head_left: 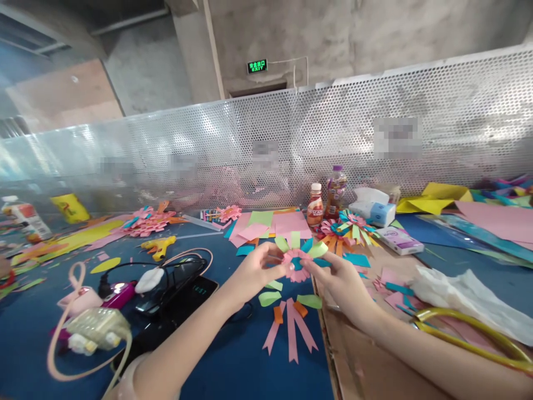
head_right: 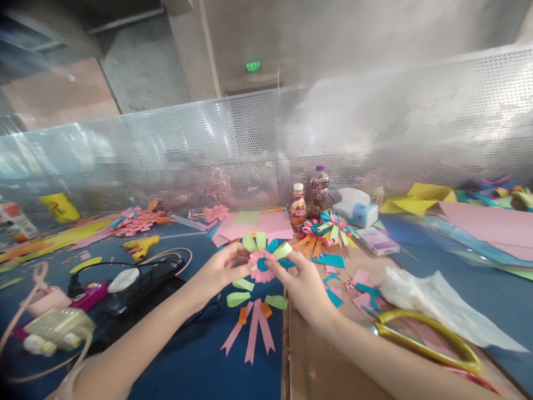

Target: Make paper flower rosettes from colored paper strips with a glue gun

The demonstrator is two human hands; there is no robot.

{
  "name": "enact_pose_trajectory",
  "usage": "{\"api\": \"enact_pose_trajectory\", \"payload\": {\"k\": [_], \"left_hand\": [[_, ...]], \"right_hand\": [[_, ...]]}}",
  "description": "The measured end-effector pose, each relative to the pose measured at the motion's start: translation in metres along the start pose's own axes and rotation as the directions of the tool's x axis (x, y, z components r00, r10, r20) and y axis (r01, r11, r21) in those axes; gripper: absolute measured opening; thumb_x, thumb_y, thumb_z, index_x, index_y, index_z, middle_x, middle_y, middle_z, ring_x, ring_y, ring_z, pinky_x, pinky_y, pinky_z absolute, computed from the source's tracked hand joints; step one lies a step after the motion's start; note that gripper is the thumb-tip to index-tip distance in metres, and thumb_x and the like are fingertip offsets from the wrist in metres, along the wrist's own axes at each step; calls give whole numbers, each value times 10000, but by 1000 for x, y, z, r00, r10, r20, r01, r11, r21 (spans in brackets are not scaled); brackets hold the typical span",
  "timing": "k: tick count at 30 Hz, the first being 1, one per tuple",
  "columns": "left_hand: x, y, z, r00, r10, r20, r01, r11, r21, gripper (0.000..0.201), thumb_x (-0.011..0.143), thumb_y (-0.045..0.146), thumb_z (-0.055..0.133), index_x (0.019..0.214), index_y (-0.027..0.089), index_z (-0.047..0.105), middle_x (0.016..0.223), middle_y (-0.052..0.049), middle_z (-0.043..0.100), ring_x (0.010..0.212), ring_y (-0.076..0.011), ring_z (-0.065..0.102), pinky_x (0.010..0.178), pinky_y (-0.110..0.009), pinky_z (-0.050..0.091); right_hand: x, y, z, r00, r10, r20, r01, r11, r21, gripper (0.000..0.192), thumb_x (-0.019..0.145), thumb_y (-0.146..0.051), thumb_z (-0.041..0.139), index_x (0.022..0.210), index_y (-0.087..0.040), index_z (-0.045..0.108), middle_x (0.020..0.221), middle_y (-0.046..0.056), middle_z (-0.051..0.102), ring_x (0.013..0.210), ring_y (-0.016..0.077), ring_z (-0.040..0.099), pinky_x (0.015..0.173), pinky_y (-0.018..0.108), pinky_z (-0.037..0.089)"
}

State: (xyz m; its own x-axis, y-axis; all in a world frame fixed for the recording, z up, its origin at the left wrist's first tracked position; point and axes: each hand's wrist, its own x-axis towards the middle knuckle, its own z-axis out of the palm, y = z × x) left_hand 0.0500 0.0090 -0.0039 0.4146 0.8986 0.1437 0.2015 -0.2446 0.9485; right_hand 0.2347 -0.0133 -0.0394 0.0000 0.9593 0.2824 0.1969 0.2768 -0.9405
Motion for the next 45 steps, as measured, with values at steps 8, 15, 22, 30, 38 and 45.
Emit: {"api": "enact_pose_trajectory", "payload": {"k": [8, 15, 22, 30, 38, 45], "left_hand": [[2, -5, 2, 996, -62, -58, 60, 997, -47, 337, 746, 373, 661, 989, 164, 558, 1043, -84, 584, 895, -173, 579, 723, -275, 468], [6, -14, 3, 989, -100, -107, 82, 983, -161, 381, 751, 399, 661, 1031, 166, 550, 1077, -94, 590, 929, -181, 590, 714, -264, 483], [8, -12, -2, 962, -151, -226, 133, 987, -94, 305, 831, 352, 553, 1065, 157, 539, 1102, -114, 617, 995, -202, 609, 758, -289, 480], [9, -9, -3, 940, -141, -310, 134, 990, -45, 271, 833, 320, 525, 1036, 141, 544, 1086, -127, 626, 993, -211, 612, 762, -301, 481], [13, -27, -13, 973, 122, -198, -5, 862, 507, 196, 809, 272, 517, 954, 178, 609, 1012, -81, 645, 939, -212, 603, 828, -344, 450], [13, -26, -43, 998, -37, 59, -5, 808, 590, 251, 711, 396, 644, 873, 206, 672, 895, -45, 678, 850, -224, 623, 762, -314, 450]], "right_hand": [[4, 1, 1, 984, 171, 41, -176, 956, 235, 344, 702, -494, 662, 847, -183, 690, 811, 24, 695, 760, 191, 608, 674, 272, 459], [3, 1, 1, 987, 140, 73, -155, 950, 271, 378, 728, -500, 635, 914, -173, 670, 847, 38, 688, 824, 217, 620, 709, 304, 473], [20, 23, -8, 984, 167, -56, -156, 974, 167, 370, 669, -473, 691, 846, -161, 602, 830, 36, 669, 792, 195, 623, 696, 293, 458], [26, 38, -4, 993, 120, 20, -117, 989, -88, 517, 643, -441, 693, 1064, -166, 572, 807, 26, 657, 746, 194, 621, 686, 321, 473], [30, 43, -11, 970, 119, -210, -137, 988, -76, 348, 748, -389, 540, 986, -140, 589, 891, 95, 655, 794, 210, 626, 687, 328, 484], [26, 34, -12, 945, 192, -265, -204, 979, -20, 320, 712, -313, 524, 979, -153, 599, 955, 91, 651, 840, 210, 622, 677, 302, 477]]}}
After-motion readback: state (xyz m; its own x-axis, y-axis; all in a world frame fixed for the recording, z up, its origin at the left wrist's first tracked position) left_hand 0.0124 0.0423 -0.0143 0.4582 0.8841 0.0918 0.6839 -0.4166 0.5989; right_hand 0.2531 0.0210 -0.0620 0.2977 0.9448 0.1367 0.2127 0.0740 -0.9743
